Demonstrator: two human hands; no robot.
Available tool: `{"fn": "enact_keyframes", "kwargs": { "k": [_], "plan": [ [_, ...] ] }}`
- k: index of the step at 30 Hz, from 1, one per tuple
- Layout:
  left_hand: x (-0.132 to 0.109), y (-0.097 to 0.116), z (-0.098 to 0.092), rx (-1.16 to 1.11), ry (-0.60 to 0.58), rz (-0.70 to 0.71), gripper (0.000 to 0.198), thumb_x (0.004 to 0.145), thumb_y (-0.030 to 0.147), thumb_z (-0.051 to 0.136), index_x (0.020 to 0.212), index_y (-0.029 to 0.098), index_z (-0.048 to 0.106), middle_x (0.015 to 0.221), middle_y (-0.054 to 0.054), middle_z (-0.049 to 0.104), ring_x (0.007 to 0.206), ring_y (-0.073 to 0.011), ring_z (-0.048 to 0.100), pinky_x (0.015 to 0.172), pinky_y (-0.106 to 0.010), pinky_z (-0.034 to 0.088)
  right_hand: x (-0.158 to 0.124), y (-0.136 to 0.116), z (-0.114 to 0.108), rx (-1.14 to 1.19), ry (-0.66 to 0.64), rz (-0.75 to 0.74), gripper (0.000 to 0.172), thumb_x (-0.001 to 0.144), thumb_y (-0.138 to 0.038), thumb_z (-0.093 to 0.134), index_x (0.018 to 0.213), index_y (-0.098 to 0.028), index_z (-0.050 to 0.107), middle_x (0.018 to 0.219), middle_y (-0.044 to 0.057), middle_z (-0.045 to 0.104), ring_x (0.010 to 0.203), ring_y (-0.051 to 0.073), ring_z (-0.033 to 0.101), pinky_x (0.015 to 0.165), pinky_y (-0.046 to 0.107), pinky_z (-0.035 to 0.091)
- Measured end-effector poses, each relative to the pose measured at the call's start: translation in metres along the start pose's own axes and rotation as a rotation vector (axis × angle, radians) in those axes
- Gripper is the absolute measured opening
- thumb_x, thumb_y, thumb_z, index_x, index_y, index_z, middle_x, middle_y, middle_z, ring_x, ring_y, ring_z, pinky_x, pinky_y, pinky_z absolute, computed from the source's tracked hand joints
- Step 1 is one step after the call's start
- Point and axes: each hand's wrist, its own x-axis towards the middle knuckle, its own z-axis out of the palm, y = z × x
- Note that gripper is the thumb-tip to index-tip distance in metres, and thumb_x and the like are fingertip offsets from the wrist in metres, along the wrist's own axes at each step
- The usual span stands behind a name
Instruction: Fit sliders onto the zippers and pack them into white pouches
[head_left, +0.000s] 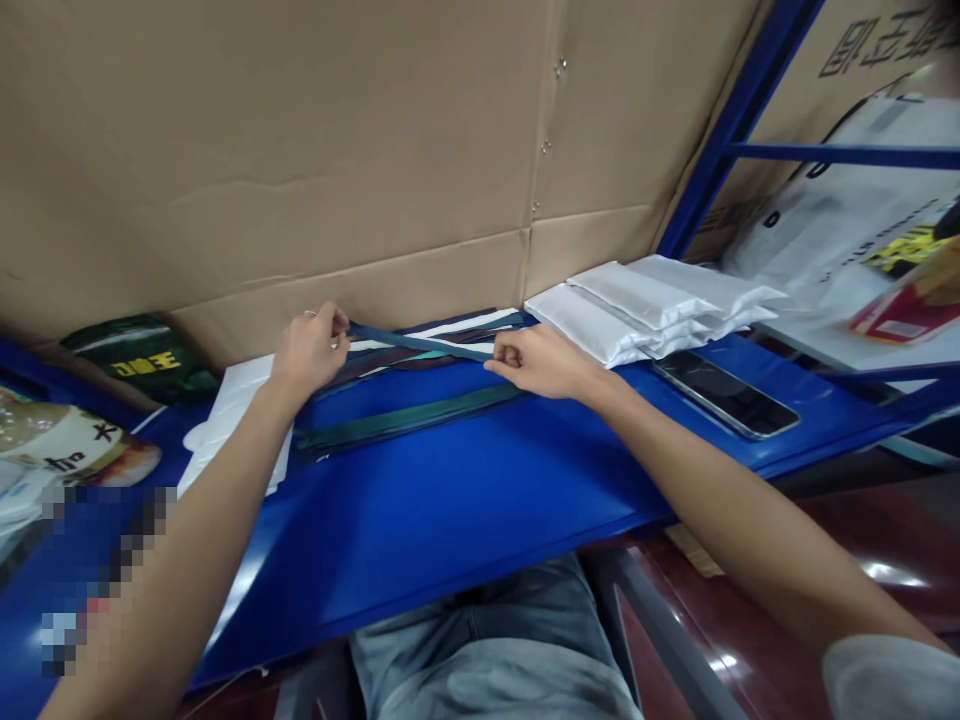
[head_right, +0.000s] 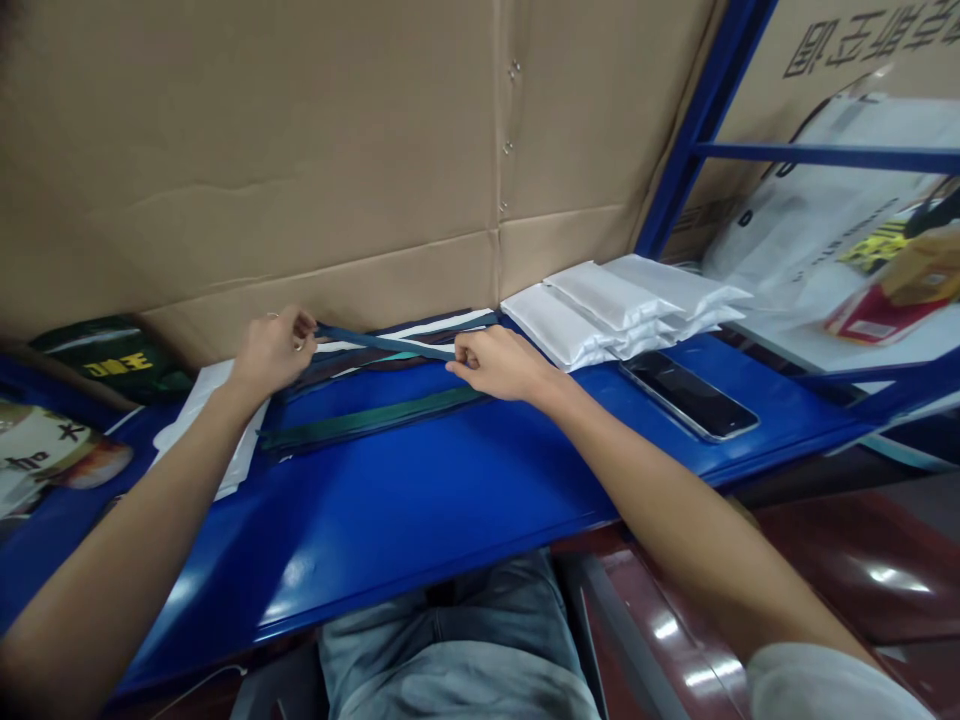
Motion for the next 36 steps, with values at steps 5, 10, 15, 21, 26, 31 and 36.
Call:
{"fn": "enact_keyframes", "kwargs": {
  "k": [5, 10, 15, 21, 26, 31, 36],
  "plan": [
    [-0.058, 0.076, -0.012, -0.352, 0.182, 0.150, 0.016, 0.094, 0.023, 0.065, 0.107, 0.022, 0.057, 0.104, -0.006, 0.074, 0.094, -0.0198, 0.072, 0.086, -0.033, 0.060, -0.004, -0.026, 0.015, 0.400, 0.001, -0.152, 0.024, 0.100, -0.045, 0.068, 0.102, -0.023, 0.077, 0.098, 0.005, 0.081, 0.088, 0.021, 0.074, 0.080, 0.032, 0.052],
    [-0.102, 0.119, -0.002, -0.464, 0.115, 0.258, 0.013, 0.093, 0.015, 0.065, 0.100, 0.024, 0.058, 0.098, -0.001, 0.073, 0.089, -0.0185, 0.071, 0.084, -0.035, 0.057, -0.007, -0.048, 0.037, 0.646, -0.077, -0.121, 0.037, 0.100, -0.055, 0.068, 0.113, -0.021, 0.077, 0.104, 0.006, 0.081, 0.090, 0.022, 0.074, 0.082, 0.034, 0.055],
    [-0.114, 0.124, 0.010, -0.504, 0.076, 0.270, 0.013, 0.097, 0.014, 0.062, 0.101, 0.025, 0.055, 0.098, -0.001, 0.072, 0.087, -0.0179, 0.068, 0.083, -0.036, 0.053, -0.010, -0.057, 0.049, 0.797, -0.138, -0.124, 0.031, 0.100, -0.050, 0.069, 0.097, -0.020, 0.074, 0.089, 0.004, 0.078, 0.082, 0.020, 0.071, 0.076, 0.032, 0.054],
    [-0.121, 0.128, 0.018, -0.575, 0.089, 0.273, 0.020, 0.100, 0.025, 0.066, 0.117, 0.026, 0.055, 0.107, -0.004, 0.070, 0.095, -0.0197, 0.069, 0.088, -0.037, 0.058, -0.015, -0.063, 0.049, 0.601, -0.028, -0.159, 0.026, 0.104, -0.041, 0.061, 0.089, -0.021, 0.068, 0.081, 0.001, 0.072, 0.071, 0.016, 0.061, 0.069, 0.030, 0.045],
    [-0.124, 0.128, 0.027, -0.617, 0.084, 0.217, 0.019, 0.104, 0.040, 0.067, 0.115, 0.027, 0.058, 0.096, -0.001, 0.070, 0.080, -0.0170, 0.068, 0.075, -0.034, 0.059, -0.016, -0.066, 0.049, 0.447, 0.003, -0.258, 0.022, 0.103, -0.035, 0.058, 0.086, -0.022, 0.061, 0.081, 0.001, 0.067, 0.073, 0.016, 0.057, 0.071, 0.031, 0.043],
    [-0.120, 0.124, 0.026, -0.603, 0.184, 0.294, 0.006, 0.108, 0.029, 0.062, 0.111, 0.025, 0.064, 0.093, -0.002, 0.071, 0.081, -0.0160, 0.069, 0.077, -0.032, 0.060, -0.017, -0.068, 0.048, 0.535, -0.023, -0.244, 0.026, 0.107, -0.039, 0.054, 0.086, -0.023, 0.058, 0.080, 0.000, 0.063, 0.072, 0.016, 0.055, 0.069, 0.031, 0.042],
    [-0.119, 0.121, 0.023, -0.542, 0.203, 0.351, 0.011, 0.108, 0.028, 0.062, 0.098, 0.024, 0.064, 0.086, -0.002, 0.071, 0.077, -0.0160, 0.066, 0.074, -0.032, 0.056, -0.017, -0.068, 0.044, 0.470, 0.014, -0.277, 0.022, 0.108, -0.035, 0.052, 0.091, -0.023, 0.060, 0.086, 0.001, 0.062, 0.076, 0.017, 0.054, 0.073, 0.032, 0.042]
  ]
}}
